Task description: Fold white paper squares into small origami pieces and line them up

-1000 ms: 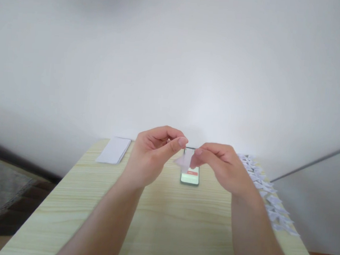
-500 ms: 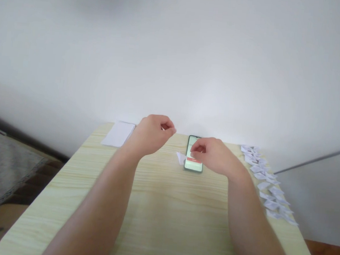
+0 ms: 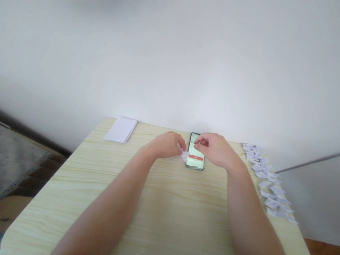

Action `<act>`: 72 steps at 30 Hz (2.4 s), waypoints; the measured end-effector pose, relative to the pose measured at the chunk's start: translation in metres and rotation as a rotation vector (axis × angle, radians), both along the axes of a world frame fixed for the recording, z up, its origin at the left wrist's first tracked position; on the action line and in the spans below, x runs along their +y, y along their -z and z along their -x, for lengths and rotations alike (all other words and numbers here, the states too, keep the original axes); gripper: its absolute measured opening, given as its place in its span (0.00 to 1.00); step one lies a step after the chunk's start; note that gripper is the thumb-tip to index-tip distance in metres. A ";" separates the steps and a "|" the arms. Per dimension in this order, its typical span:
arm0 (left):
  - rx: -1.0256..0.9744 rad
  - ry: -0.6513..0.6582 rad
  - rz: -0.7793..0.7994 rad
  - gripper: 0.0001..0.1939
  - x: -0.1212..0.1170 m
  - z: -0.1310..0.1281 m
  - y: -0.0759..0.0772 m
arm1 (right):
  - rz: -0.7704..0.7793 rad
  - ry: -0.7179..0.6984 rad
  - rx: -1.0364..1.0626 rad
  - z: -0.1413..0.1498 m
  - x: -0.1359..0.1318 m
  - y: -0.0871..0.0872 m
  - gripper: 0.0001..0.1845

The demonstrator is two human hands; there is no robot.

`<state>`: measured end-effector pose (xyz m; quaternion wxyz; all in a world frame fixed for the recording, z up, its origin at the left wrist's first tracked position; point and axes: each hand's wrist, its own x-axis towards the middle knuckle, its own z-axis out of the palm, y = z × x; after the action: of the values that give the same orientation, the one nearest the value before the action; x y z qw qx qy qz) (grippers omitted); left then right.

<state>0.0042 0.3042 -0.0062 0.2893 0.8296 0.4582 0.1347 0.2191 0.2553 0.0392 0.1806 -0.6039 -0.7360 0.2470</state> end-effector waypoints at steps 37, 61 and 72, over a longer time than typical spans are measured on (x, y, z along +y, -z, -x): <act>-0.925 -0.161 0.013 0.05 -0.047 -0.020 -0.077 | -0.272 0.140 0.868 0.030 -0.020 -0.031 0.12; -1.137 -0.134 0.059 0.08 -0.050 -0.022 -0.083 | -0.246 0.070 1.033 0.031 -0.029 -0.038 0.13; -1.101 -0.118 -0.052 0.05 -0.052 -0.020 -0.082 | -0.324 0.064 1.002 0.034 -0.034 -0.044 0.07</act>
<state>0.0246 0.2527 0.0759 0.4575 0.6164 0.2814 0.5758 0.1851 0.2216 0.0832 0.6088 -0.3983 -0.5694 0.3828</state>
